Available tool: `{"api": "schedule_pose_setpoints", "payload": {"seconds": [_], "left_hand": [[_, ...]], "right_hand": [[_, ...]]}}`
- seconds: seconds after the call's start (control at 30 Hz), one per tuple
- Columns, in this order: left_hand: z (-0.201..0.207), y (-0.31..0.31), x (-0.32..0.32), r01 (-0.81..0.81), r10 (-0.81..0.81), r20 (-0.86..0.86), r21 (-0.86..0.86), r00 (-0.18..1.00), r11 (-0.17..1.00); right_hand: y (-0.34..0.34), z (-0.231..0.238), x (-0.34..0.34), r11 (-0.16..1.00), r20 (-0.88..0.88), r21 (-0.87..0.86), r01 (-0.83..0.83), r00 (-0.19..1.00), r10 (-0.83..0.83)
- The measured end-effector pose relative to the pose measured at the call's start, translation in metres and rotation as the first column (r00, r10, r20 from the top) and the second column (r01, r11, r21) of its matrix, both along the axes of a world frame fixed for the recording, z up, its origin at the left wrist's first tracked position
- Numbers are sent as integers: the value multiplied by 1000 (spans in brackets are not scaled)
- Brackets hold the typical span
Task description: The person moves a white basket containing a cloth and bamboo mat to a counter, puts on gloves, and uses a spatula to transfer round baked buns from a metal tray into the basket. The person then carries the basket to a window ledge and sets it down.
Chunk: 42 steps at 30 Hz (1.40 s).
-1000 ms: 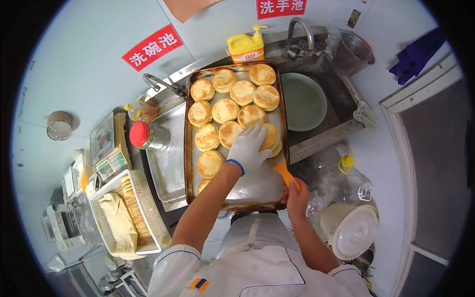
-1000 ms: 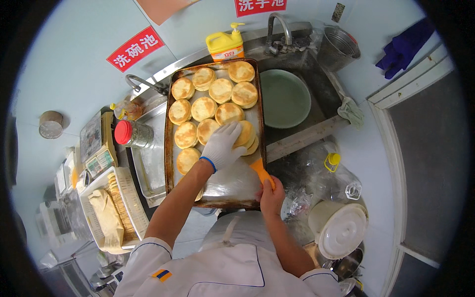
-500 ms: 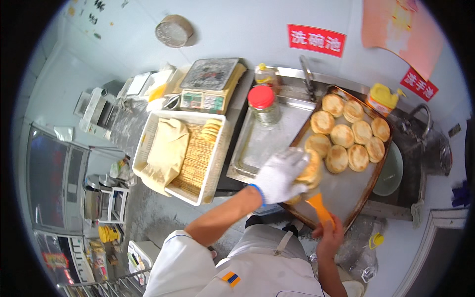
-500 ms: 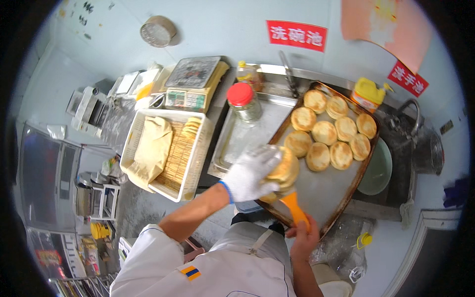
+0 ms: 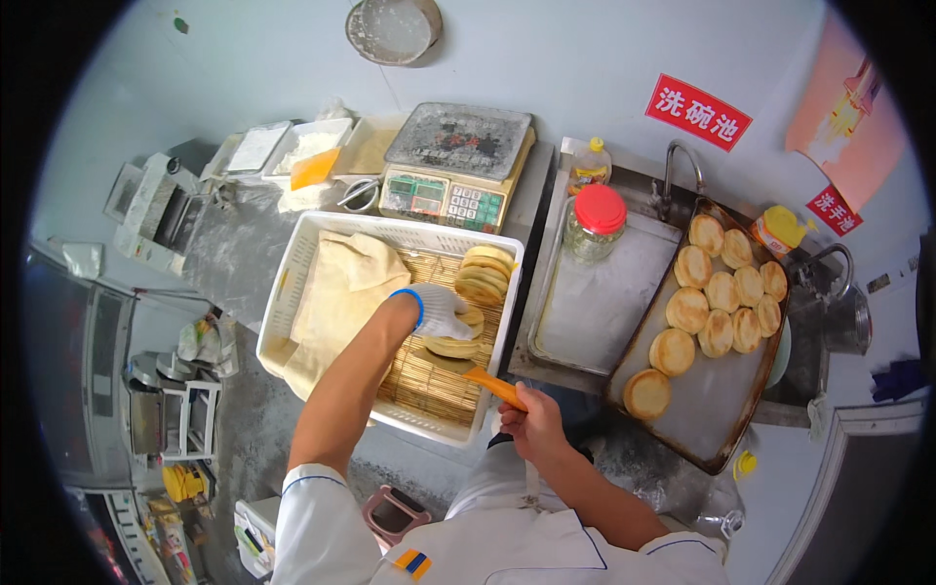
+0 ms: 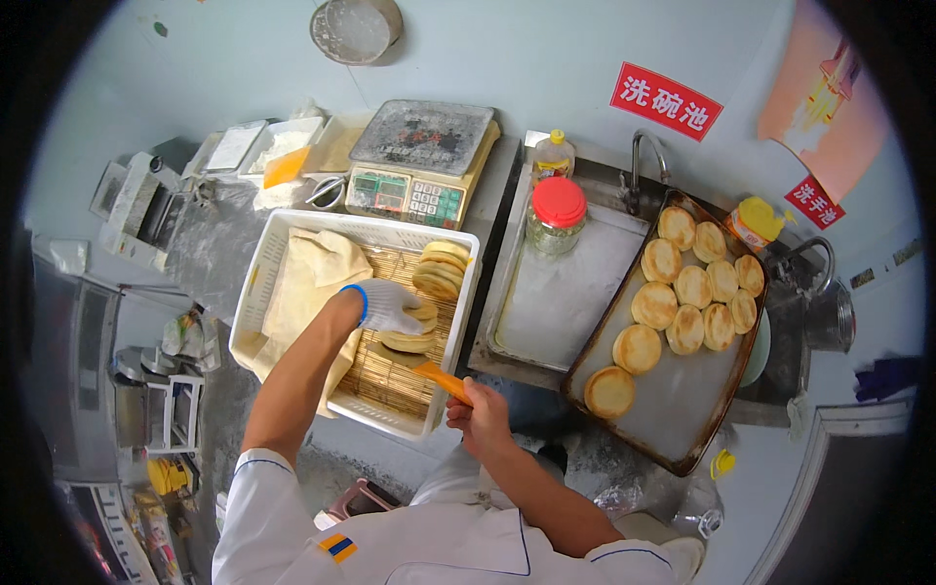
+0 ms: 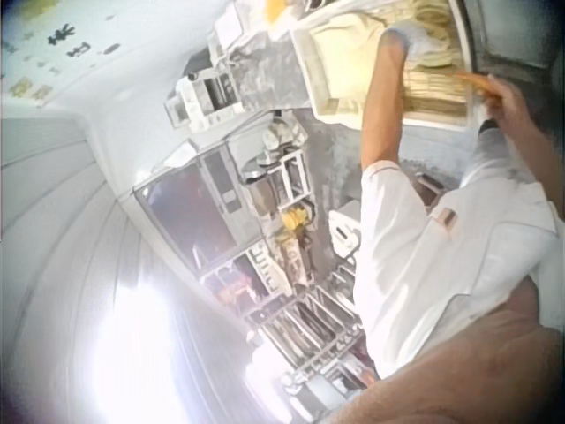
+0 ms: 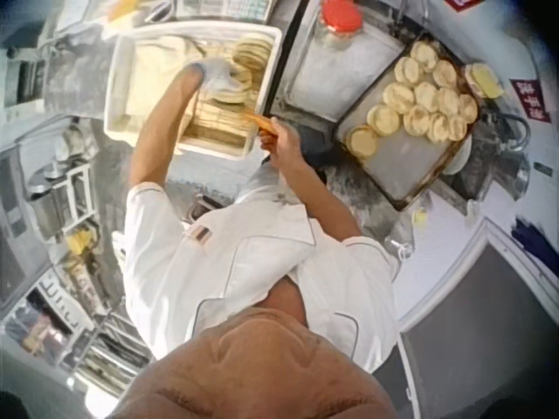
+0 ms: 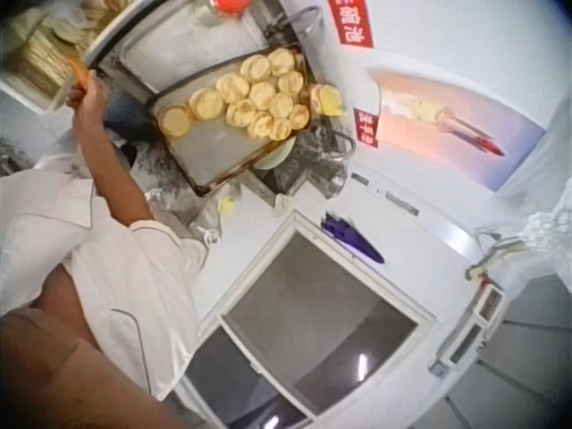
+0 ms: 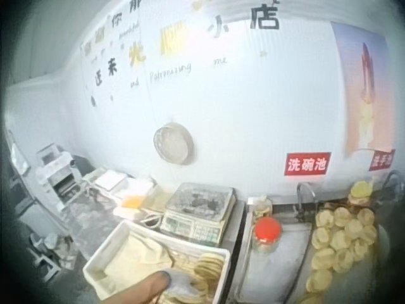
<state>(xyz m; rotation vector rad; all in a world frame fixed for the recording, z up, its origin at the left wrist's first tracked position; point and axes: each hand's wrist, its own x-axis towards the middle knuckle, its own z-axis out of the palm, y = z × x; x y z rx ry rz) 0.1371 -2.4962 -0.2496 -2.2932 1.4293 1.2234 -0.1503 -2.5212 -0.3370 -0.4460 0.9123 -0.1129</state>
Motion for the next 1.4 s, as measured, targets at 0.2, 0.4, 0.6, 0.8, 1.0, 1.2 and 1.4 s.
{"api": "schedule_pose_setpoints", "payload": {"seconds": [0.2,0.4,0.6,0.8,1.0,1.2,1.4], "left_hand": [[-55,-24,36,121,-138,-120,-142,983,982],[-68,2,30,-121,169,54,-497,984,859],[-106,63,39,-713,531,-478,-415,700,565],[-141,51,5,-819,420,-750,-277,511,502],[-137,54,-2,-856,536,-702,-212,469,471],[-126,60,-14,-865,544,-677,-333,496,375],[-116,65,-20,-907,497,-763,-293,413,303]], "right_hand": [[-2,16,9,994,-98,-84,66,992,-74],[-15,40,0,986,-148,-160,40,987,-64],[-15,47,-3,956,-123,-292,9,991,-47],[-13,62,-14,901,-196,-425,-87,981,2],[-22,66,-24,894,-166,-443,-68,986,-7],[-26,64,-27,889,-138,-454,-62,990,-2],[-30,64,-33,880,-138,-468,-76,990,12]]}}
